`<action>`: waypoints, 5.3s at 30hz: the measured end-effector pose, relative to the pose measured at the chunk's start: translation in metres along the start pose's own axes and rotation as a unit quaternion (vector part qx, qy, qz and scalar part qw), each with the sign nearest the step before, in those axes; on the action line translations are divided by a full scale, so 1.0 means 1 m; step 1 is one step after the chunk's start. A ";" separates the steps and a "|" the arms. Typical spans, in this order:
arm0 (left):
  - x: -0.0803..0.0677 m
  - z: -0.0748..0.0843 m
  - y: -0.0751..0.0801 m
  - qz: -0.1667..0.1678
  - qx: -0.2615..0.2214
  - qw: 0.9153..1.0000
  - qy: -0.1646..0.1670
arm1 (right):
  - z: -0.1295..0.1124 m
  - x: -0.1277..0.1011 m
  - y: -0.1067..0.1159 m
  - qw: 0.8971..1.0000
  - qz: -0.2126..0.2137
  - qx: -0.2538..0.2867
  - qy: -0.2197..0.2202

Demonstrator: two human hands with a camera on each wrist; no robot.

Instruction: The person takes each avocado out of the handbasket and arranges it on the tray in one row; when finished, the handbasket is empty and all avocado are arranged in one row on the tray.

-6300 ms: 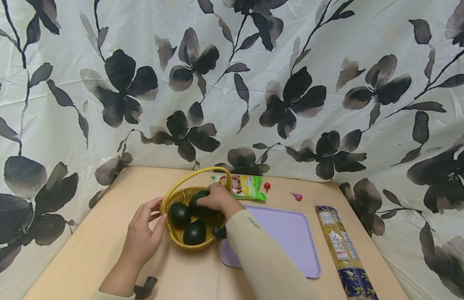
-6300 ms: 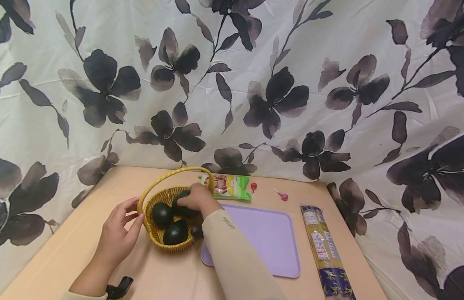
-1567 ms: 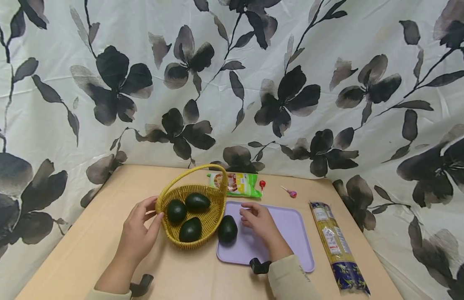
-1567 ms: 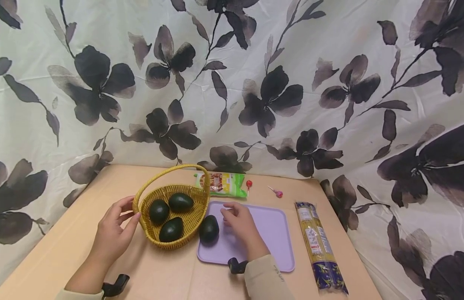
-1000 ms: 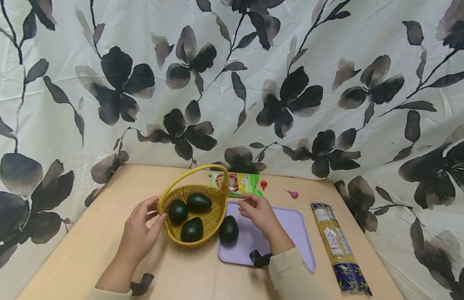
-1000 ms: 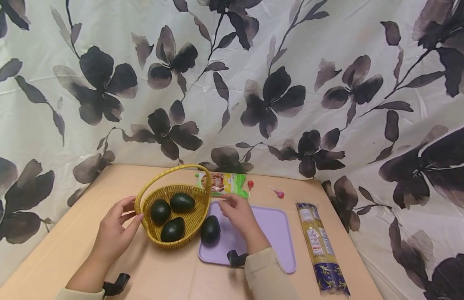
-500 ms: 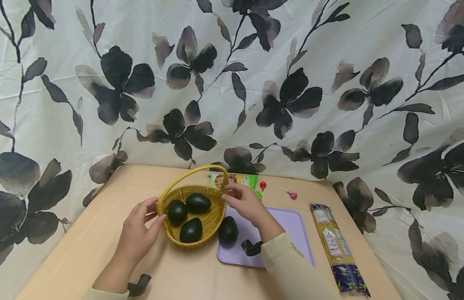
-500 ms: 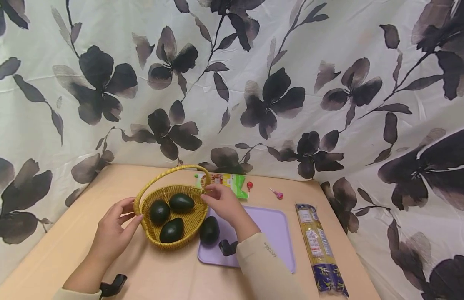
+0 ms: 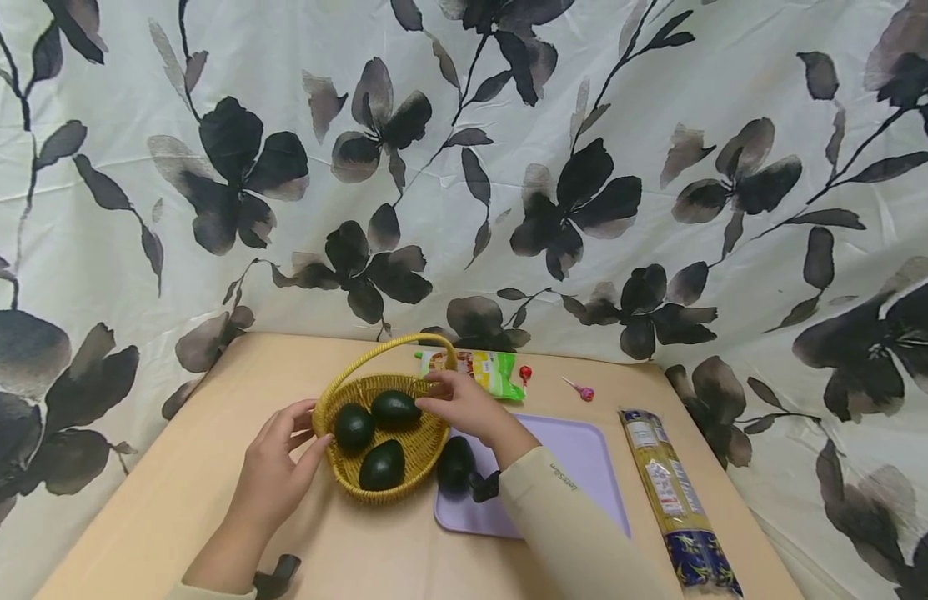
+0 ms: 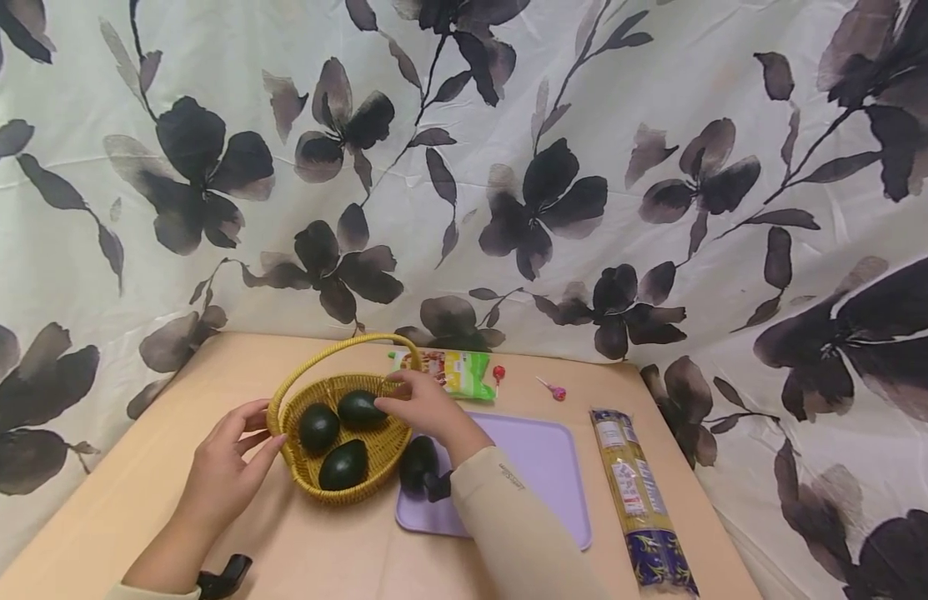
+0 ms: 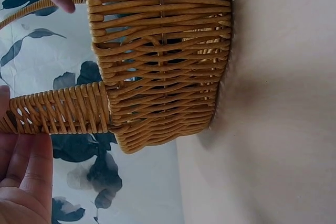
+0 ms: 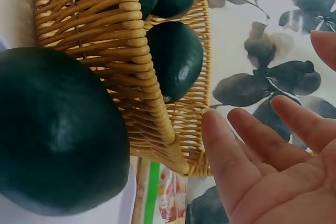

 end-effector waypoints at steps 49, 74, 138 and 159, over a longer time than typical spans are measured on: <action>0.001 -0.002 -0.001 -0.005 -0.001 1.000 -0.003 | 0.011 0.065 -0.054 0.994 0.007 0.015 -0.104; 0.002 -0.003 0.000 -0.009 0.001 1.000 -0.018 | 0.023 0.075 -0.067 0.993 0.045 -0.019 -0.105; 0.005 -0.002 0.000 -0.018 -0.005 1.000 -0.009 | -0.025 0.041 -0.026 0.999 -0.021 0.022 0.016; 0.003 0.000 -0.001 -0.016 -0.004 1.000 0.001 | -0.019 -0.002 -0.003 0.993 -0.026 0.107 0.050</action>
Point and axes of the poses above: each hand's wrist, its own x-axis towards the middle knuckle, its own y-axis out of the back of the hand, z = x × y, the point moved 4 cm from there along x, towards the middle knuckle, and after that the axes turned 6 degrees about x, right-handed, at the moved point
